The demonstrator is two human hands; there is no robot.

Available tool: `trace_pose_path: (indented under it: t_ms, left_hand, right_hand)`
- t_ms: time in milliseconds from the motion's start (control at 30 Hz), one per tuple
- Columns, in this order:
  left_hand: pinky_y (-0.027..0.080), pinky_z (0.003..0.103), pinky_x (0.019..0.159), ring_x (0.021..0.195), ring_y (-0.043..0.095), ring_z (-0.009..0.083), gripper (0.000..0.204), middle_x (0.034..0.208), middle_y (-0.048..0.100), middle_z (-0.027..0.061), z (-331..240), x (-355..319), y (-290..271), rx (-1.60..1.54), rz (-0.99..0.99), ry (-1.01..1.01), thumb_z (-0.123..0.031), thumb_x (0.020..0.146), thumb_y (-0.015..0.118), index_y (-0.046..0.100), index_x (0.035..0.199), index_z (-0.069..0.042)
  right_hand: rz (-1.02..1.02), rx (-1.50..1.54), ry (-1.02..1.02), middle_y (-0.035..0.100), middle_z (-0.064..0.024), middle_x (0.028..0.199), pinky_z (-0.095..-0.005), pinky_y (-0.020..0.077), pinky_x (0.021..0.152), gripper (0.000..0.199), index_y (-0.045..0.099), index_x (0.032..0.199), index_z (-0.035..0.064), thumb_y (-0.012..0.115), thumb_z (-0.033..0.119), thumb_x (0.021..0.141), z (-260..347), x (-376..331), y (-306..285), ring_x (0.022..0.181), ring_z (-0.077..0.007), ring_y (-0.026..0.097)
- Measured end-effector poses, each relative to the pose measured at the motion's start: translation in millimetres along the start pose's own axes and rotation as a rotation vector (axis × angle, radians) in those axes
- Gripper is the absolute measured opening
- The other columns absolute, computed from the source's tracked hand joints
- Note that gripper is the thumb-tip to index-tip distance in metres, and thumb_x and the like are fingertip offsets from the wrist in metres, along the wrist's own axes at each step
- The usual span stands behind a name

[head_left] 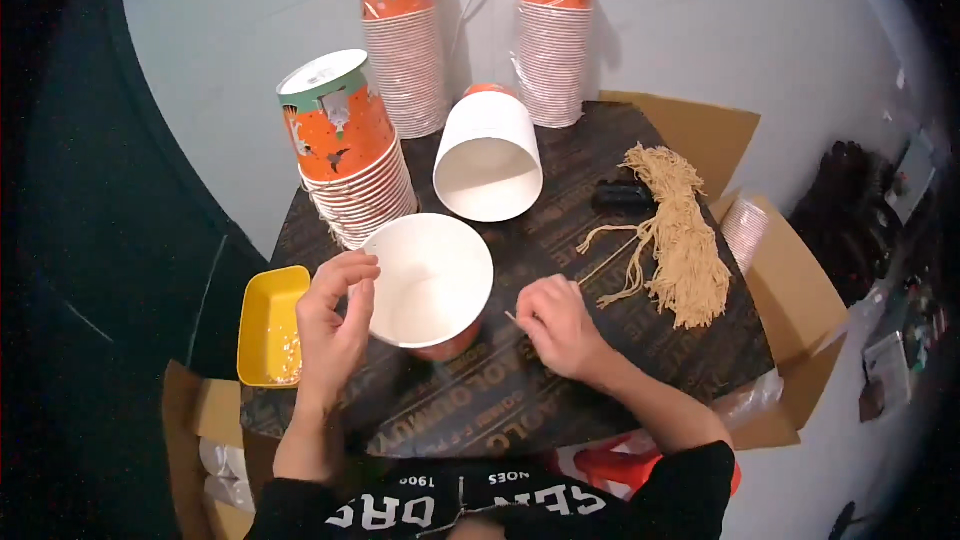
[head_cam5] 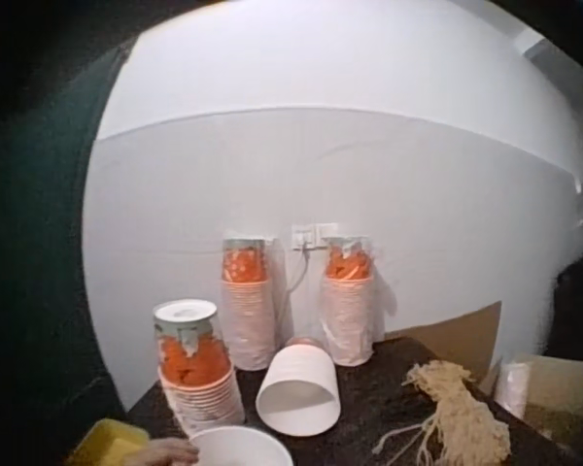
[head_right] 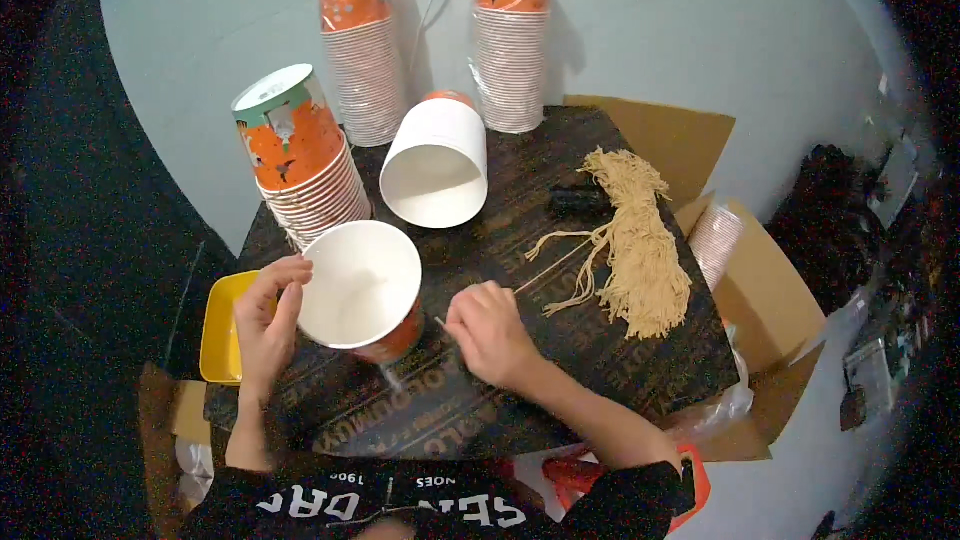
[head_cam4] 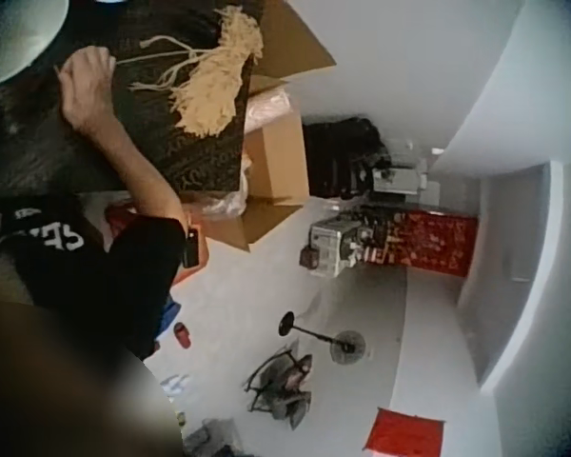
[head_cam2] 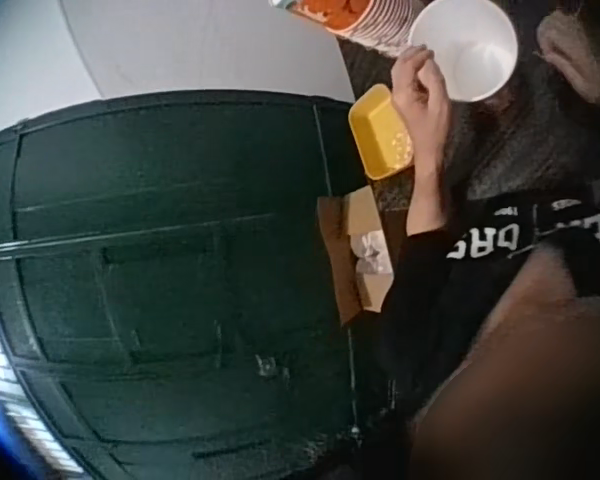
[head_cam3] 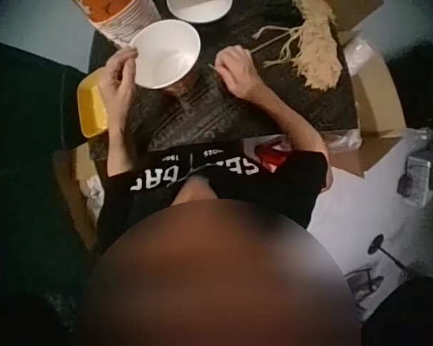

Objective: Threading rubber bands through pre-cut holes in the rims of paper buckets for assembly.

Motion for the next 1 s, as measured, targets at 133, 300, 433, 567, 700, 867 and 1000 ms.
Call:
trace_pose_path:
  t_ms: [133, 300, 433, 567, 700, 867, 1000]
  left_hand:
    - [0.048, 0.038, 0.092, 0.105, 0.063, 0.0279, 0.011, 0.1, 0.069, 0.015, -1.3, -0.2, 3.7, 0.003, 0.031, 0.013, 0.0, 0.087, 0.059, 0.068, 0.092, 0.001]
    - [0.047, 0.039, 0.093, 0.105, 0.064, 0.0291, 0.011, 0.097, 0.07, 0.0144, -2.3, -1.3, 6.1, 0.004, 0.052, 0.001, -0.001, 0.086, 0.059, 0.068, 0.093, 0.001]
    - [0.047, 0.039, 0.092, 0.104, 0.064, 0.0299, 0.011, 0.096, 0.07, 0.0144, 0.1, -2.2, 5.8, -0.005, 0.052, 0.012, -0.001, 0.086, 0.06, 0.068, 0.093, 0.001]
    - [0.046, 0.04, 0.093, 0.105, 0.064, 0.0307, 0.01, 0.096, 0.07, 0.0149, -5.8, 0.3, 12.9, 0.051, 0.103, 0.041, -0.002, 0.085, 0.061, 0.069, 0.091, 0.0]
    - [0.045, 0.041, 0.094, 0.106, 0.064, 0.031, 0.009, 0.096, 0.07, 0.0146, -11.7, 1.9, 21.3, 0.079, 0.152, 0.061, -0.003, 0.084, 0.063, 0.069, 0.09, -0.001]
    - [0.045, 0.042, 0.093, 0.106, 0.063, 0.0319, 0.009, 0.095, 0.069, 0.0149, -20.2, 3.4, 28.1, 0.13, 0.193, 0.116, -0.003, 0.083, 0.063, 0.069, 0.091, -0.001]
    - [0.046, 0.042, 0.092, 0.107, 0.062, 0.0332, 0.011, 0.097, 0.068, 0.0164, -24.9, 4.6, 38.4, 0.185, 0.275, 0.165, -0.003, 0.083, 0.064, 0.068, 0.093, -0.001]
  right_hand:
    - [-0.004, 0.164, 0.116, 0.058, -0.0098, 0.079, -0.04, 0.0409, 0.074, 0.007, 0.056, 0.084, 0.0056, 0.062, 0.009, 0.086, 17.9, 2.5, 5.7, 0.078, -0.0301, 0.056]
    - [-0.011, 0.215, 0.182, 0.059, -0.0105, 0.078, -0.0409, 0.0418, 0.073, 0.008, 0.056, 0.083, 0.0054, 0.062, 0.01, 0.087, 19.8, 5.8, 8.8, 0.077, -0.0308, 0.057]
    - [-0.029, 0.198, 0.144, 0.058, -0.0098, 0.077, -0.0375, 0.0426, 0.071, 0.006, 0.057, 0.082, 0.0045, 0.063, 0.006, 0.084, 23.2, 8.9, 8.9, 0.074, -0.0283, 0.056]
    - [-0.001, 0.179, 0.153, 0.059, -0.0101, 0.077, -0.0378, 0.0427, 0.071, 0.006, 0.057, 0.083, 0.0043, 0.063, 0.006, 0.084, 21.9, 10.5, 9.9, 0.075, -0.0287, 0.057]
    - [0.012, 0.171, 0.143, 0.059, -0.0104, 0.078, -0.038, 0.0427, 0.072, 0.006, 0.057, 0.084, 0.0043, 0.063, 0.005, 0.084, 22.9, 12.1, 10.8, 0.076, -0.0289, 0.057]
    - [0.022, 0.168, 0.128, 0.059, -0.0104, 0.078, -0.0383, 0.0426, 0.072, 0.006, 0.057, 0.084, 0.0043, 0.063, 0.006, 0.084, 24.1, 15.5, 11.9, 0.076, -0.0289, 0.057]
    - [0.025, 0.154, 0.105, 0.059, -0.0107, 0.078, -0.0386, 0.0423, 0.071, 0.006, 0.057, 0.085, 0.004, 0.062, 0.006, 0.085, 24.9, 19.5, 11.3, 0.076, -0.0292, 0.057]
Point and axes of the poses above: each hand's wrist, its own x-axis towards the middle knuckle, its own y-axis out of the palm, z = x × y, the point moved 10 cm from there along x, towards the middle knuckle
